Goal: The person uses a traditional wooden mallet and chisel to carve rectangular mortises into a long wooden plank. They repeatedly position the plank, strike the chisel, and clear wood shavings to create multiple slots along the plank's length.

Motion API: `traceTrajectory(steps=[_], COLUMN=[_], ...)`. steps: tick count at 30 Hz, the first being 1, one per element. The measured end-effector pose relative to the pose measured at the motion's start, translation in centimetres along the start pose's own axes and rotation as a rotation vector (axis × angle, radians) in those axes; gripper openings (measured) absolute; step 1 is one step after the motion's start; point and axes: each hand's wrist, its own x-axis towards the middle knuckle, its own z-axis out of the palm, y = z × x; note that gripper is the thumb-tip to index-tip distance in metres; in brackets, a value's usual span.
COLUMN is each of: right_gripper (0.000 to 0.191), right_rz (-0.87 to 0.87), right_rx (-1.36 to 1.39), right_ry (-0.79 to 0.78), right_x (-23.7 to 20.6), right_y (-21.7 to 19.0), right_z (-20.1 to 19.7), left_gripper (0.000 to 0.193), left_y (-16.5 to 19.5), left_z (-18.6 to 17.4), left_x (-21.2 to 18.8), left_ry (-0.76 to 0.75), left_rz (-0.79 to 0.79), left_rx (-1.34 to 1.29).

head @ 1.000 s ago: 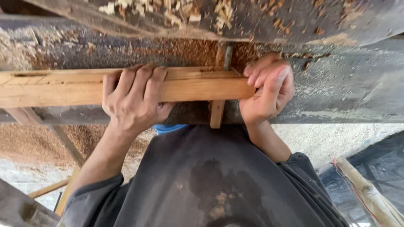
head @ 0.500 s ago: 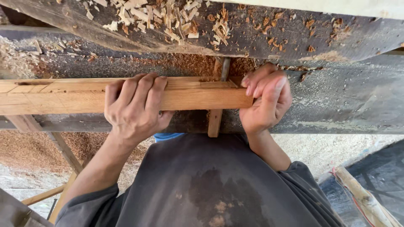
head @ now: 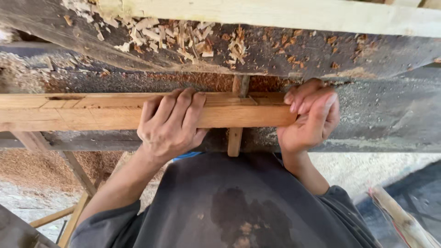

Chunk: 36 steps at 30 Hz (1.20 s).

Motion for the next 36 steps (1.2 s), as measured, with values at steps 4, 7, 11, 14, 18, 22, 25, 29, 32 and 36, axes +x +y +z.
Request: traceTrajectory(steps=[4, 7, 11, 14, 18, 22, 25, 29, 32, 36], right_gripper=[0.034, 0.04, 0.037, 0.037, 0.037, 0.038, 0.036, 0.035, 0.034, 0.02], right_rz=[-0.04, 0.022, 0.039, -0.021, 0.044, -0.007, -0.095, -0.041, -0.12, -0.022], right_rx=[0.032, -0.051, -0.026, -0.075, 0.025, 0.017, -0.094, -0.052, -0.155, -0.391], right_ry=[-0.029, -0.01, -0.072, -0.031, 0.001, 0.015, -0.069, -0.128, -0.127, -0.314], right_x=[-0.3, -0.8, -1.0, -0.8, -0.5, -1.3, -1.8, -3.0, -4.1, -6.9], right_y=[0.3, 0.3, 0.2, -0.1, 0.4, 0.5, 0.8, 0.3, -1.1, -3.6], right_z=[0.6, 1.2, 1.8, 1.0, 0.2, 0.9, 1.2, 0.0, -1.5, -4.1], left_gripper=[0.037, 0.04, 0.044, 0.042, 0.048, 0.047, 0.047, 0.056, 0.061, 0.052], left_y=[-1.3, -2.4, -2.4, -1.5, -1.4, -2.5, -3.2, -1.2, 0.9, 4.3], left_z=[0.3, -0.8, -2.0, -0.7, -0.7, -1.0, -1.4, -1.0, -0.8, -0.8], left_x=[-0.5, -0.7, -1.3, 0.7, -0.2, -1.1, -1.7, -3.2, -4.2, -6.7], left_ry=[0.07, -0.02, -0.042, 0.022, 0.012, 0.021, 0.016, 0.01, 0.015, 0.162], left_rz=[0.015, 0.021, -0.061, 0.03, 0.054, 0.023, 0.038, 0.013, 0.037, 0.034], left_rx=[0.1, -0.002, 0.032, -0.003, 0.003, 0.012, -0.004, 0.008, -0.055, -0.081])
